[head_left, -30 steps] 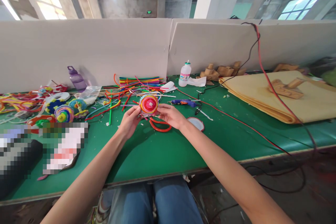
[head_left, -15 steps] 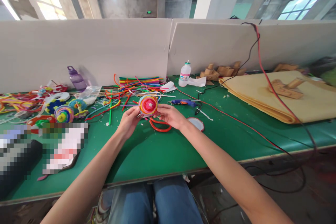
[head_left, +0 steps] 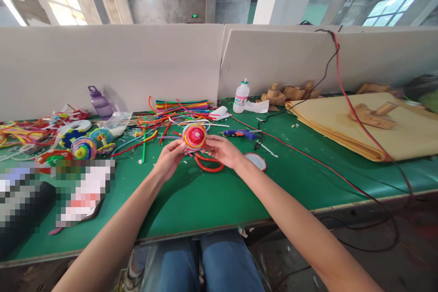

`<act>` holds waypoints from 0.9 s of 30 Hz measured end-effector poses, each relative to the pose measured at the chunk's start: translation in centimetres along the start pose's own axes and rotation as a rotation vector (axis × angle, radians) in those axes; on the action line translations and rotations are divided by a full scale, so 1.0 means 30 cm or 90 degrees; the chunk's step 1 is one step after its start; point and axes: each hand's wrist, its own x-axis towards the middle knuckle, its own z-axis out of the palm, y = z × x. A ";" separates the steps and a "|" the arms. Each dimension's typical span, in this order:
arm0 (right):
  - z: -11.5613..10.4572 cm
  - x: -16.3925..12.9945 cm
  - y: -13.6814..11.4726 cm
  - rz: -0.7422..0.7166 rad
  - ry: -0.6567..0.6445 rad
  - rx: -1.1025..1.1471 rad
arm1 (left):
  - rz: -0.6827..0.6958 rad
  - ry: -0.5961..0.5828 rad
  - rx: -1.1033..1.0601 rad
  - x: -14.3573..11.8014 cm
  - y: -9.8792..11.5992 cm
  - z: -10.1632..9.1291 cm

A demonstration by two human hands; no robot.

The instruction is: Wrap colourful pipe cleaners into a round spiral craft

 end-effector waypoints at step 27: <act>0.006 -0.006 -0.001 0.000 -0.003 -0.049 | 0.003 0.033 -0.035 -0.003 0.017 0.012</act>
